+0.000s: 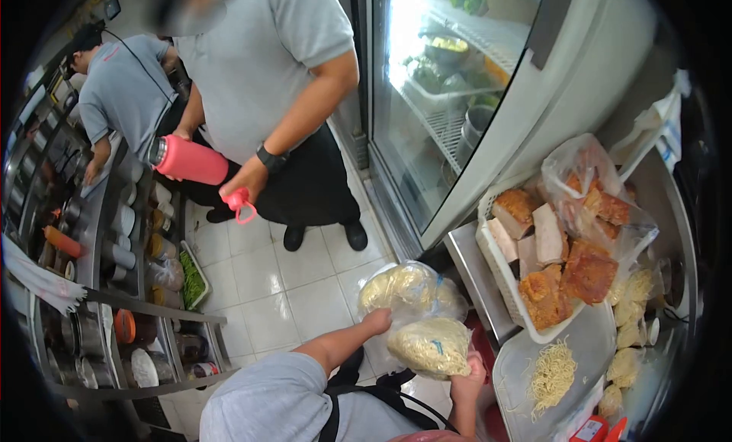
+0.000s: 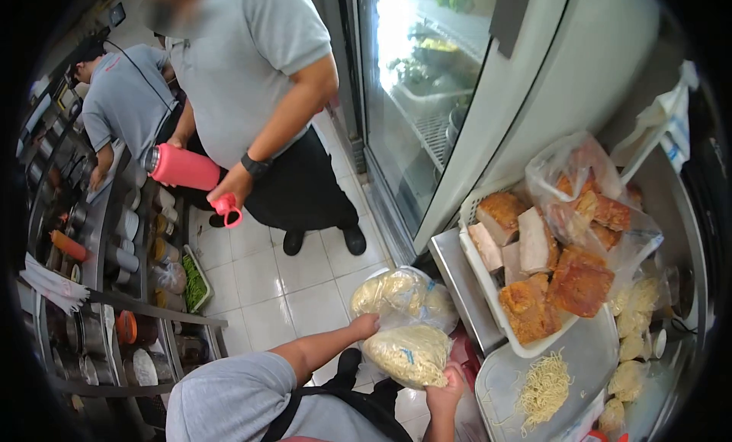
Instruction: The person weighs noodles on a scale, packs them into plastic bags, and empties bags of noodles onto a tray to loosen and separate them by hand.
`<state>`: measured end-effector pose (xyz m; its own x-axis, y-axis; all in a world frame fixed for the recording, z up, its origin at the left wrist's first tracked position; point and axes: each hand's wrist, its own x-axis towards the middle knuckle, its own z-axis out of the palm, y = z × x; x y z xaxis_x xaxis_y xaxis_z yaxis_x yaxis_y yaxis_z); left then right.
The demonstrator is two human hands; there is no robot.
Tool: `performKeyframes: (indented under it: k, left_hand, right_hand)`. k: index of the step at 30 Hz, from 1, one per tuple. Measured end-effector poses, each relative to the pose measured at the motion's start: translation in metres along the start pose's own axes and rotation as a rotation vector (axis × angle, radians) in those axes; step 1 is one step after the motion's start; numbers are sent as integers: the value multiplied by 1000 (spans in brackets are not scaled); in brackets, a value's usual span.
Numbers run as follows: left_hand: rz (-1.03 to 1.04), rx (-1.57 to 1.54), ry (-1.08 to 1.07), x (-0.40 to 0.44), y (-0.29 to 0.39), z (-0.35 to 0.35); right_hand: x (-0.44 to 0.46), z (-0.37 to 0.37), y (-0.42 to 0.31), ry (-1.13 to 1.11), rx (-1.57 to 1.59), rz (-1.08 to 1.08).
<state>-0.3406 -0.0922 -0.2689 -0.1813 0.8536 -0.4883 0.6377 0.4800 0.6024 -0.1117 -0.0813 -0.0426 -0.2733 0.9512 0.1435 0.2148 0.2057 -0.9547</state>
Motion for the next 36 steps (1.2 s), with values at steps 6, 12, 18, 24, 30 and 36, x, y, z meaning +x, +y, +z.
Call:
performKeyframes:
  k: [6,12,18,24,30,36]
  left_hand:
    - [31,-136,177,-35,6,-22]
    - [243,-209,334,-59,1,-70]
    - [104,-627,521,-137,53,-120]
    - [405,-891,656,-174,185,-79]
    - [780,-611,470,-167,339,-14]
    - [982,-269,346,-153,458,22]
  right_hand:
    - [-15,-65,-100,229,20,-132]
    - [-28,-171,-174,551,-302,-351]
    - [-9,-280,-177,728,-559,-356]
    - [37,-368,-74,834,-171,-505]
    - [43,-374,42,649,-292,-202]
    - [0,-377,34,125,-632,-194]
